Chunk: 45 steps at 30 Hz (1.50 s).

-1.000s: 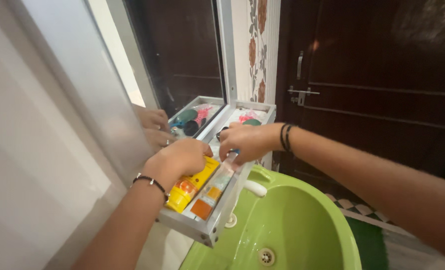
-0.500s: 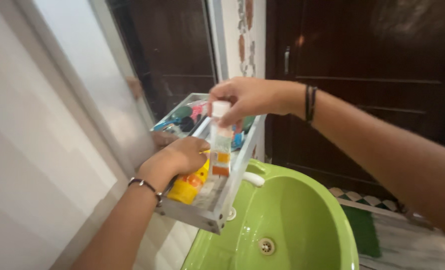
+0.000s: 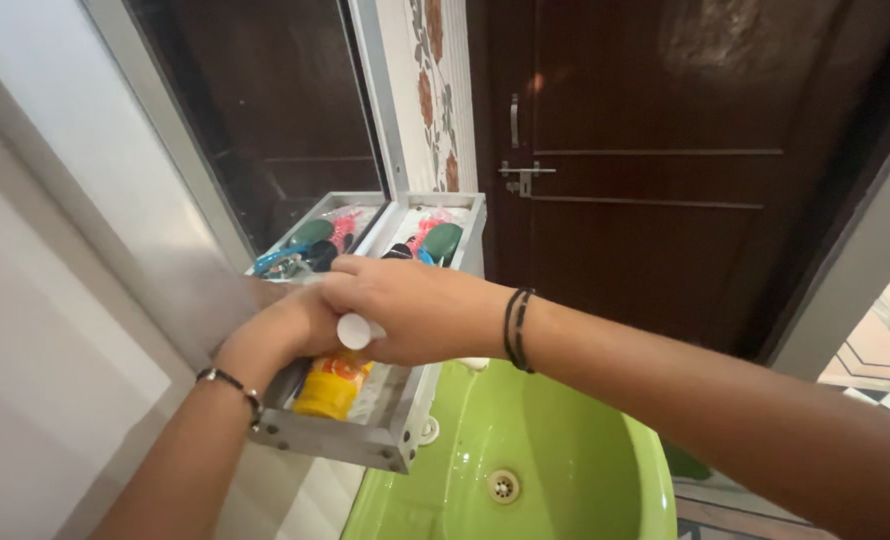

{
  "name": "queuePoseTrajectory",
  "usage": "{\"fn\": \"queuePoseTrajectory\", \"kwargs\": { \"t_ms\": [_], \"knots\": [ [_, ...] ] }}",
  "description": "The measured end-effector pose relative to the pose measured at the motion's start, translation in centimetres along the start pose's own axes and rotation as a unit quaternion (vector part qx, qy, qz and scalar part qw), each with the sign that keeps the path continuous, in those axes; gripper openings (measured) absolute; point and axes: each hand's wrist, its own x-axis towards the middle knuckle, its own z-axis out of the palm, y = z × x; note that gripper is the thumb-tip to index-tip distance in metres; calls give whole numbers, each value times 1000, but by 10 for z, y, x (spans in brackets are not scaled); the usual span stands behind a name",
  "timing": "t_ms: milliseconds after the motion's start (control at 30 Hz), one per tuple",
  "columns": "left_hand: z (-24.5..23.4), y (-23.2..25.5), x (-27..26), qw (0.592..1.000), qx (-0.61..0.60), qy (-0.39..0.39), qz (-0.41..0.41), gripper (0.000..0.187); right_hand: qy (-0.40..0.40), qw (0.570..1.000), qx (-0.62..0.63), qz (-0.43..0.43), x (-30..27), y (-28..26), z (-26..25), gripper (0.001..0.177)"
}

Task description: The person organizes items in a bathroom by repeatedly picking up small objects from a wall-mounted shelf, placing them on the mirror, and then returning them to the shelf. They also handle a blue mesh bag and a hair clip, moving them between the floor and the shelf area.

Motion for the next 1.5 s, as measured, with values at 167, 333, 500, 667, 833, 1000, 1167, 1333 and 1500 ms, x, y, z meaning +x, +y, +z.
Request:
{"fn": "queuePoseTrajectory", "kwargs": {
  "t_ms": [167,333,500,667,833,1000,1167,1333,1500],
  "knots": [
    [-8,12,-2,934,-339,19,-115,22,11,998,62,-25,-11,11,15,46],
    [0,8,8,903,-414,0,-111,30,49,998,47,8,-20,11,27,36],
    [13,11,21,951,-292,98,8,27,-38,987,129,91,-22,23,22,22],
    [9,31,28,985,-106,137,21,30,-39,988,113,93,-16,65,-8,13],
    [5,39,22,966,-148,212,4,43,48,983,-42,174,-5,114,-31,18],
    [3,49,52,964,-117,234,50,53,-70,985,-96,128,8,137,-17,31],
    [11,38,78,977,-118,176,5,46,-29,988,-62,140,11,155,9,44],
    [17,26,105,971,-127,202,-2,51,16,992,-84,97,18,170,15,34],
    [6,14,115,971,-162,176,-4,51,-52,974,13,219,29,183,-12,26]
  ]
}}
